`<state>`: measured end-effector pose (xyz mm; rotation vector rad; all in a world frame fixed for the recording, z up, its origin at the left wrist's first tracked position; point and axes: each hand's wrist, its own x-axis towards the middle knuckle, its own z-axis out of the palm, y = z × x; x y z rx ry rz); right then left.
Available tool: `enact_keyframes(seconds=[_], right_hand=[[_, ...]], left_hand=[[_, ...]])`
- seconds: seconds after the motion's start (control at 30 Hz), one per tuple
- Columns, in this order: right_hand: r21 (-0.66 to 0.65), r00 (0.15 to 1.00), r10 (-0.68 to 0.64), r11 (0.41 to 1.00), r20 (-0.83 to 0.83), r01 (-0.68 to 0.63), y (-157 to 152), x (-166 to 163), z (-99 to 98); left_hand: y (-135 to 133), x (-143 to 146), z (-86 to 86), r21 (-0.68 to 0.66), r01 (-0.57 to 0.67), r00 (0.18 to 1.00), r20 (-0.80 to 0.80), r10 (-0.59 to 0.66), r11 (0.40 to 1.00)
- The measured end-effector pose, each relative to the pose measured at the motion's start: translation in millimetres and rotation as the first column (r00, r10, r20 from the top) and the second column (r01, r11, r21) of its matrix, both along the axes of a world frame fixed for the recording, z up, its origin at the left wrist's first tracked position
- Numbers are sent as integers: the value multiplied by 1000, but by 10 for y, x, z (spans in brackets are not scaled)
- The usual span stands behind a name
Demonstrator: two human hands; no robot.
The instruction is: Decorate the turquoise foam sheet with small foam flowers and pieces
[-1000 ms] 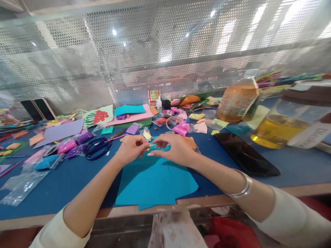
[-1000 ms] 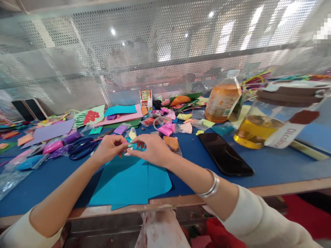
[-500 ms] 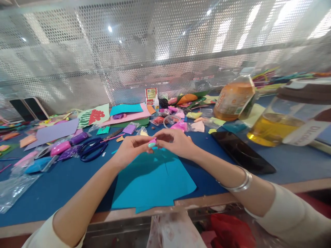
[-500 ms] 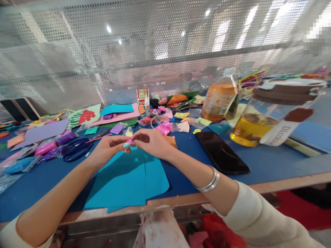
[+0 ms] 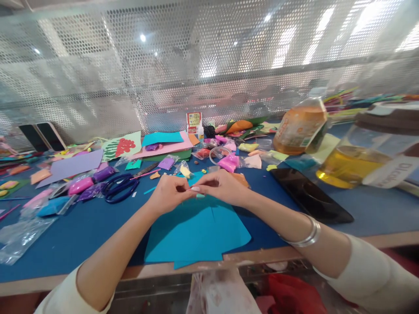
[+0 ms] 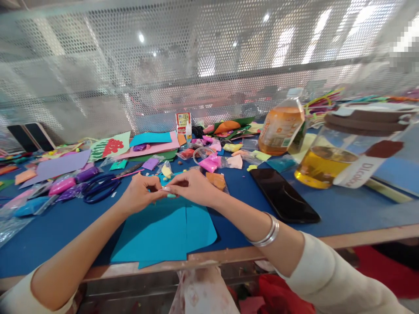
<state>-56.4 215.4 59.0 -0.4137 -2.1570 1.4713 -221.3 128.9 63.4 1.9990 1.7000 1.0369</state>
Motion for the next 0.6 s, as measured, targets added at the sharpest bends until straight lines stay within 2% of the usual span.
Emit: enact_keyframes(seconds=[0.07, 0.13, 0.23, 0.33, 0.47, 0.6], right_hand=[[31, 999, -37, 999, 7, 36, 13, -7, -9], [-14, 996, -82, 997, -21, 82, 27, -14, 3], [-142, 983, -171, 977, -60, 161, 55, -21, 39], [-247, 968, -238, 945, -78, 213, 82, -24, 57], [-337, 985, -164, 932, -62, 134, 70, -32, 28], [-286, 999, -18, 958, -26, 10, -4, -36, 2]], left_hand=[[1, 2, -8, 40, -46, 999, -3, 46, 998], [-8, 8, 0, 90, -50, 999, 1, 50, 995], [-30, 16, 37, 170, 30, 999, -41, -24, 985], [-30, 8, 58, 192, 105, 991, -99, -87, 976], [5, -46, 10, 322, 58, 986, -165, -4, 945], [22, -102, -45, 456, 93, 945, -320, 66, 885]])
